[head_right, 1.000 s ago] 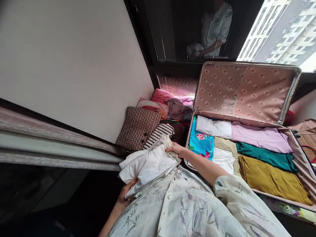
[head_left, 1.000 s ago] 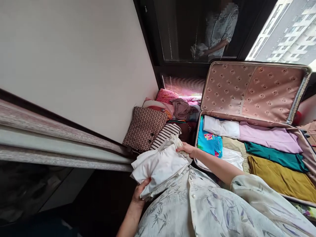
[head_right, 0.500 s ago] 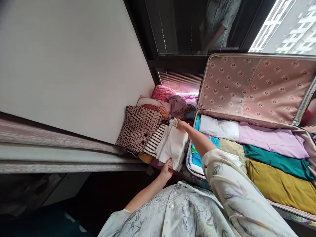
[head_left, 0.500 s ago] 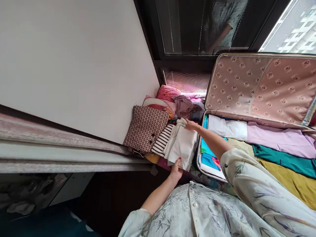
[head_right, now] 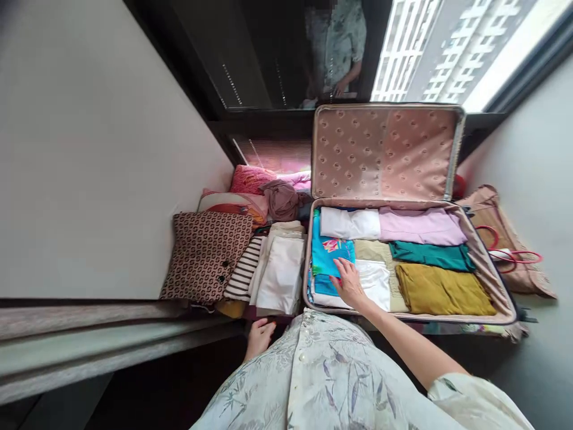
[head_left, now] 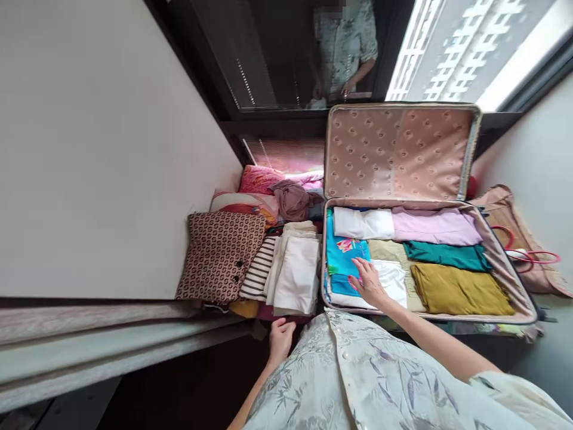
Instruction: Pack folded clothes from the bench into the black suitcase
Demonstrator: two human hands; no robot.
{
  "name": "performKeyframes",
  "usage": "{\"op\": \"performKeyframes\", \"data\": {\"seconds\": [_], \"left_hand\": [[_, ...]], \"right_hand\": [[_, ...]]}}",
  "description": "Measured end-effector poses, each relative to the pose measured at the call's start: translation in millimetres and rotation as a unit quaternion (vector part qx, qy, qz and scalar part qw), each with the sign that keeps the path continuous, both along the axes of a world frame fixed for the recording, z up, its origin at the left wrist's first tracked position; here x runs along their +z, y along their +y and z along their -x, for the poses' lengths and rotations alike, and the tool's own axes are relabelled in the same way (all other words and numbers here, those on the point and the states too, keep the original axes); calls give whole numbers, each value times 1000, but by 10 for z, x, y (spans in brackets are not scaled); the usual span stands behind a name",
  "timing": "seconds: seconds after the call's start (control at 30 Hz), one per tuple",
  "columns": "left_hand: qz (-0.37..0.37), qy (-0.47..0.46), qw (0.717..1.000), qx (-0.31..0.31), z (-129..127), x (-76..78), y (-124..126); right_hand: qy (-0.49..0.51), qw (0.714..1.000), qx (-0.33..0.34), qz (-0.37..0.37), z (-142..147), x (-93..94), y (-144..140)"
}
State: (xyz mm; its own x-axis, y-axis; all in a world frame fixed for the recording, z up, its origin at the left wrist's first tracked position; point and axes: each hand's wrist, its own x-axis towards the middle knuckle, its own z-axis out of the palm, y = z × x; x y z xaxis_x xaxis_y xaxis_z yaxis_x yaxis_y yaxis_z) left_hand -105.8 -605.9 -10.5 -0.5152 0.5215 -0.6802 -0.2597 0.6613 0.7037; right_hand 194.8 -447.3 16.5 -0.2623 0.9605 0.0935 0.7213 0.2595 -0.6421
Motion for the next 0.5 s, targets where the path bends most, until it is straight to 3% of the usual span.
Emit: {"op": "performKeyframes", "data": {"seconds": [0.07, 0.13, 0.23, 0.3, 0.37, 0.5], "left_hand": [[-90, 87, 992, -23, -62, 180, 109], [-168, 118, 975, -87, -242, 401, 324], [-225, 107, 947, -204, -703, 667, 795], [-238, 62, 937, -250, -1065, 719, 1173], [-216, 3, 947, -239, -1403, 673, 1578], [-142, -63, 983, -102, -1863, 504, 2393]], "right_hand": [[12, 997, -78, -2, -493, -110, -76], [20, 989, -145, 1, -911, -181, -92], [45, 975, -215, 45, -1358, -209, -81], [79, 960, -247, 104, -1546, -198, -82], [122, 943, -267, 158, -1676, -184, -92], [190, 917, -283, 207, -1874, -184, -128]]}}
